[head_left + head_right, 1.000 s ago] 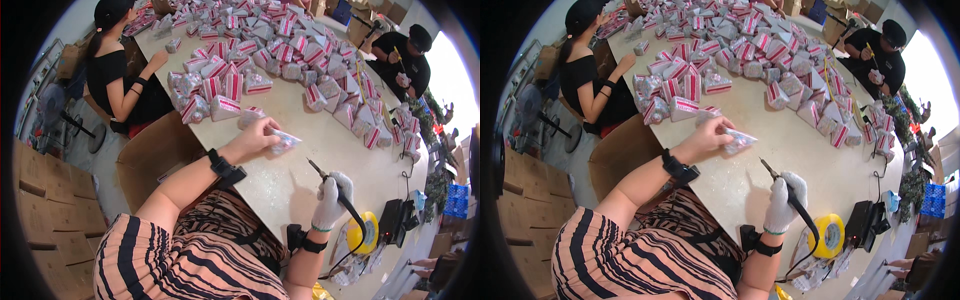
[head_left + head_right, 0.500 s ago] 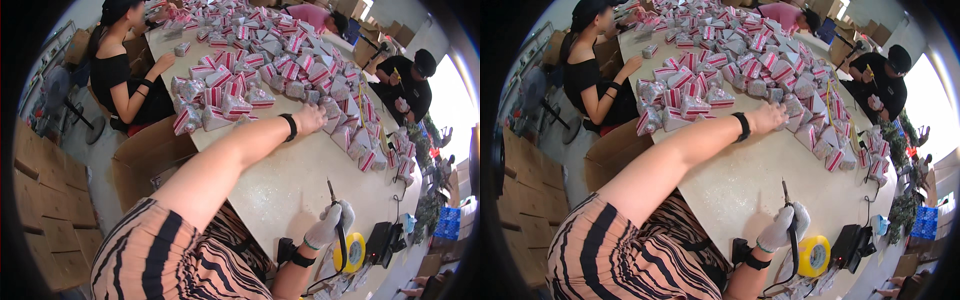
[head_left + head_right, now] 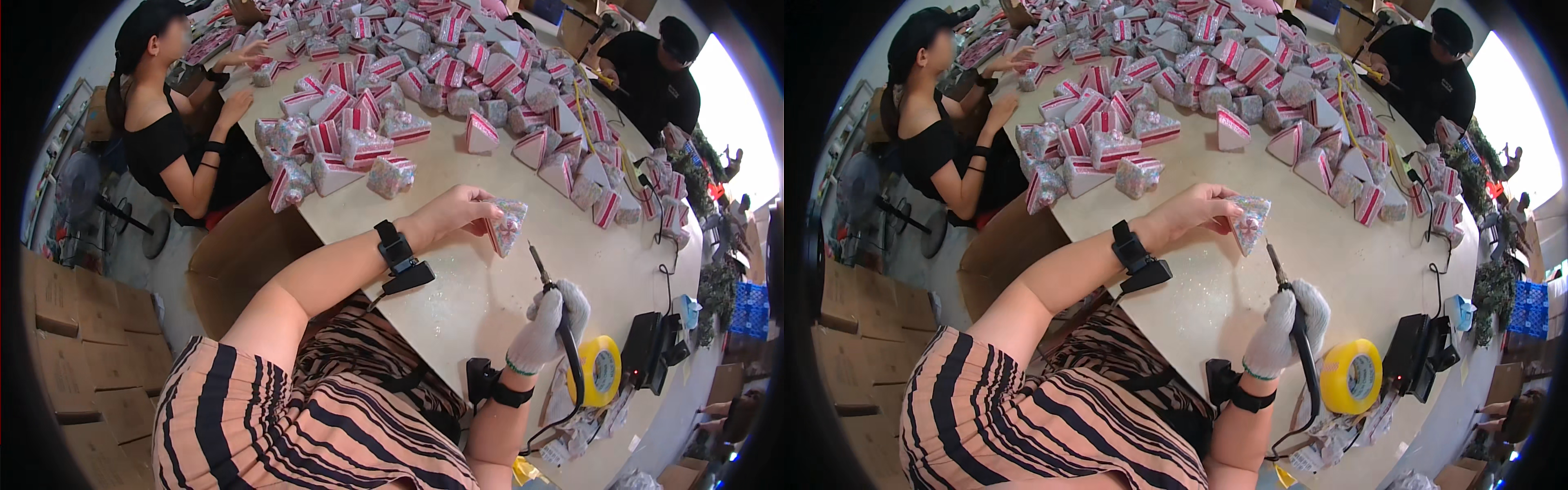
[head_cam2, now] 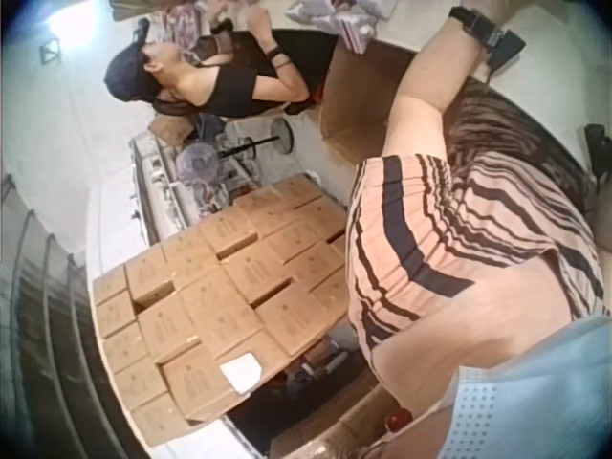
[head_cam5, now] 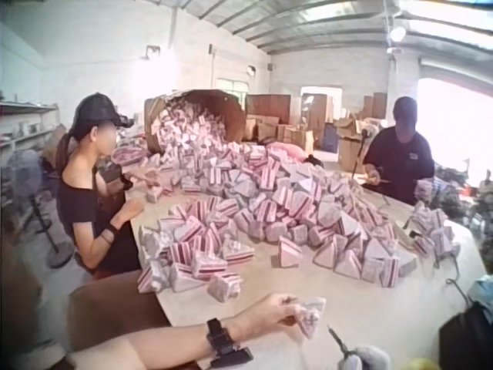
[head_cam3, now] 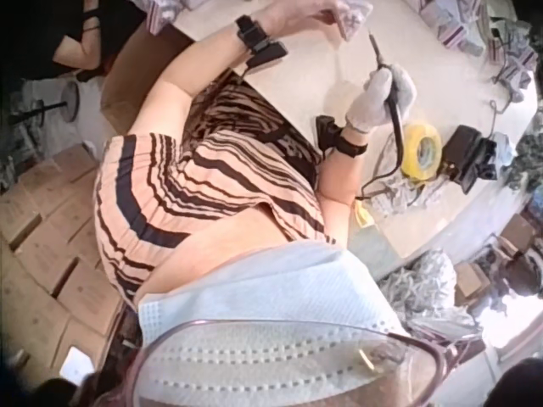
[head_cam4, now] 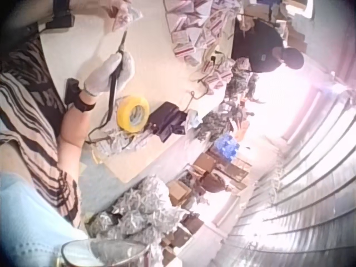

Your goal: Using a heat sealing tool to seal small plastic bags containing decorative cake-shaped objects.

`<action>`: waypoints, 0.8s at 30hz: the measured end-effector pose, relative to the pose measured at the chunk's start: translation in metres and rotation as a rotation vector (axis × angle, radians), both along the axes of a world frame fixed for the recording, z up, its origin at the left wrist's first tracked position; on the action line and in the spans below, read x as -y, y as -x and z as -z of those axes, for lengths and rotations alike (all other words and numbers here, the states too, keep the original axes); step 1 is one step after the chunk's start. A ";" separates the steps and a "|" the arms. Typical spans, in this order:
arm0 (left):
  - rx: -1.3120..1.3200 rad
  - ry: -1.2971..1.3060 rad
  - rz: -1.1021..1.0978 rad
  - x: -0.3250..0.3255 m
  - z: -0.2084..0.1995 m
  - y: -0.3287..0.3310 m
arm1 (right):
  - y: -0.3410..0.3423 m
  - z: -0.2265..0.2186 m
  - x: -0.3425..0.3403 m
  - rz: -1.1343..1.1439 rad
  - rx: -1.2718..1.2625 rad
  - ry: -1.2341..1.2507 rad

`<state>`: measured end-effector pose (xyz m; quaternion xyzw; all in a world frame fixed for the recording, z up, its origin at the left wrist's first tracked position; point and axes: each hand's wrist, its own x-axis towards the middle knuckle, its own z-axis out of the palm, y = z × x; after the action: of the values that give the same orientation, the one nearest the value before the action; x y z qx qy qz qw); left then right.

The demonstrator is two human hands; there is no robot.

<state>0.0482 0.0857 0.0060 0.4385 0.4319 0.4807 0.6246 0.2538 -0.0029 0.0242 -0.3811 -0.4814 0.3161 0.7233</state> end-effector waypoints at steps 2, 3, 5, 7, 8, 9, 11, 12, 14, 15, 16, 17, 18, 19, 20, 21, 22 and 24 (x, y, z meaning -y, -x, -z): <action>0.050 0.032 -0.009 0.008 0.007 -0.003 | 0.000 0.000 -0.001 -0.047 0.036 -0.022; 0.089 0.058 -0.036 0.010 0.010 -0.005 | 0.000 0.001 -0.001 -0.056 0.067 0.004; 0.120 0.033 -0.033 0.012 0.014 -0.008 | 0.001 0.001 -0.001 -0.063 0.098 0.028; 0.144 0.014 -0.043 0.013 0.016 -0.010 | 0.001 0.002 0.000 -0.076 0.116 0.091; 0.123 0.043 -0.047 0.013 0.016 -0.010 | 0.001 0.003 0.000 -0.080 0.116 0.093; 0.095 0.074 -0.060 0.014 0.016 -0.010 | 0.002 0.003 -0.001 -0.059 0.155 0.085; 0.102 0.069 -0.060 0.016 0.015 -0.010 | 0.002 0.004 -0.001 -0.036 0.192 0.079; 0.102 0.061 -0.072 0.017 0.015 -0.010 | 0.002 0.004 -0.001 -0.033 0.194 0.082; 0.102 0.058 -0.074 0.019 0.014 -0.010 | 0.003 0.004 -0.002 -0.030 0.194 0.086; 0.098 0.051 -0.086 0.019 0.014 -0.011 | 0.003 0.004 -0.002 -0.032 0.195 0.086; 0.104 0.049 -0.078 0.020 0.015 -0.011 | 0.003 0.004 -0.003 -0.035 0.196 0.085; 0.086 0.036 -0.094 0.020 0.015 -0.011 | 0.003 0.004 -0.003 -0.034 0.196 0.086; 0.067 0.019 -0.113 0.020 0.016 -0.012 | 0.004 0.004 -0.004 -0.031 0.209 0.088; 0.069 0.024 -0.110 0.020 0.016 -0.012 | 0.005 0.004 -0.004 -0.029 0.222 0.091; 0.061 0.009 -0.115 0.020 0.017 -0.012 | 0.005 0.005 -0.004 -0.029 0.222 0.091; 0.043 0.002 -0.126 0.020 0.018 -0.012 | 0.006 0.005 -0.004 -0.030 0.220 0.089; 0.055 -0.007 -0.121 0.020 0.019 -0.012 | 0.006 0.005 -0.004 -0.032 0.219 0.087; 0.025 -0.020 -0.130 0.020 0.021 -0.012 | 0.006 0.005 -0.004 -0.036 0.217 0.084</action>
<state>0.0603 0.0652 -0.0146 0.4098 0.4469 0.5301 0.5928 0.2477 0.0009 0.0189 -0.4345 -0.5500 0.3058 0.6444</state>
